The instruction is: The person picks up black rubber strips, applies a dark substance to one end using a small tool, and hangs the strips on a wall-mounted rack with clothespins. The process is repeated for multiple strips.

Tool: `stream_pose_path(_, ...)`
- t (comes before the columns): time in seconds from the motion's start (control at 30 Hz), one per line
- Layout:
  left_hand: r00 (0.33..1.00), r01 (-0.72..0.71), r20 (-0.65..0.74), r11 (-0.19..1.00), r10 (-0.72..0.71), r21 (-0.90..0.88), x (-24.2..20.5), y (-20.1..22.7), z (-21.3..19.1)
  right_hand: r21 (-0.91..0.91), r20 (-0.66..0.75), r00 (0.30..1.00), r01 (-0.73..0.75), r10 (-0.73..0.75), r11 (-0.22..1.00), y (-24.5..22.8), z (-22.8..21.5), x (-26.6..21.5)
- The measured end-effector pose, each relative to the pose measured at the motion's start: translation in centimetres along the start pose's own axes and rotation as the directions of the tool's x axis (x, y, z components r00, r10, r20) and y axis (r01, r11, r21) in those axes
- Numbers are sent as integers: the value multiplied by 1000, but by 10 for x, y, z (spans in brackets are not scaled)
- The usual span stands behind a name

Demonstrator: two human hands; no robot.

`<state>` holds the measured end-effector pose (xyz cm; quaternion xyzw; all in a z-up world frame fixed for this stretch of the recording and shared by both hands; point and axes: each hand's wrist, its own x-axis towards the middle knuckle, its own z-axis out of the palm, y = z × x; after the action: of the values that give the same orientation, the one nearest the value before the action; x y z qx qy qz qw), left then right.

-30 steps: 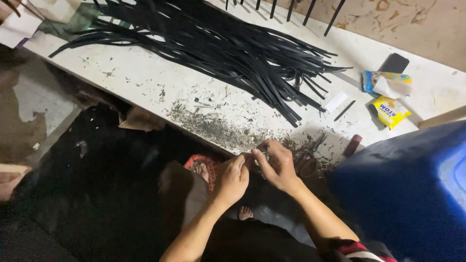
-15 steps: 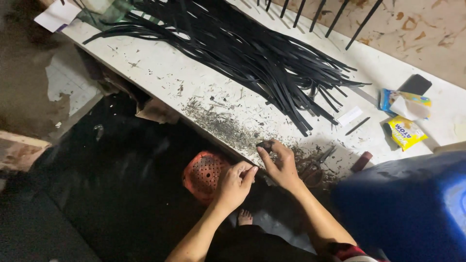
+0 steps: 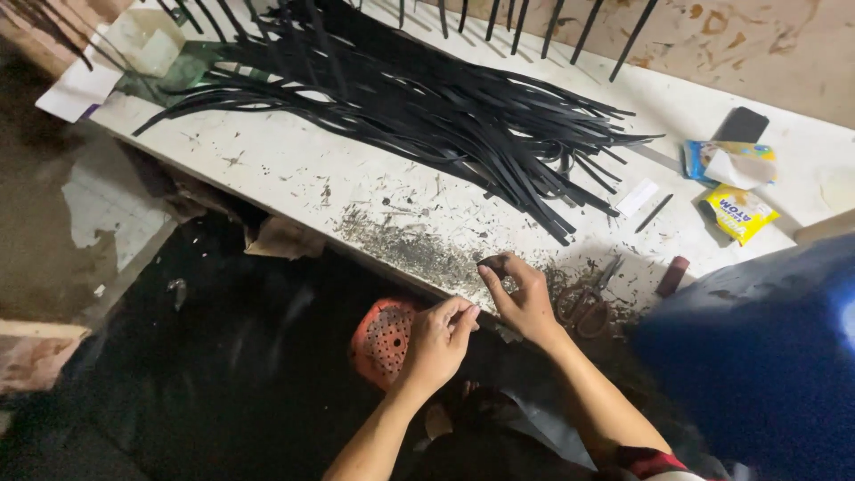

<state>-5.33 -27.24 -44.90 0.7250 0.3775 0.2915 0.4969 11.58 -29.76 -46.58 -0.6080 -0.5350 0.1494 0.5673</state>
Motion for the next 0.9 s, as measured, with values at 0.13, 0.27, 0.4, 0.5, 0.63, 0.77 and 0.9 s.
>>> stream_pose_path(0.13, 998, -15, 59, 999, 13, 29, 26, -10, 10, -55, -49, 996, -71, 68, 996, 60, -9, 19)
stream_pose_path(0.27, 987, -135, 95, 987, 127, 92, 62, -23, 28, -87, -24, 975, -222, 221, 971, 122, -21, 71)
stream_pose_path(0.4, 989, -94, 130, 985, 75, 147, 108, -19, 38, -268, -80, 961, -275, 264, 923, 229, -14, 123)
stream_pose_path(0.5, 992, -92, 105, 982, 75, 165, 134, -20, 45, -410, -80, 956, -289, 281, 865, 313, 4, 152)
stream_pose_path(0.63, 993, -14, 120, 990, -3, 141, 157, -27, 53, -550, -76, 932, -336, 355, 765, 363, 17, 178)
stream_pose_path(0.77, 987, 47, 149, 990, -67, 135, 172, -38, 58, -737, -23, 891, -321, 453, 594, 381, 30, 185)
stream_pose_path(0.9, 982, 49, 174, 988, -75, 147, 179, -42, 58, -724, -48, 864, -376, 501, 579, 376, 36, 185)
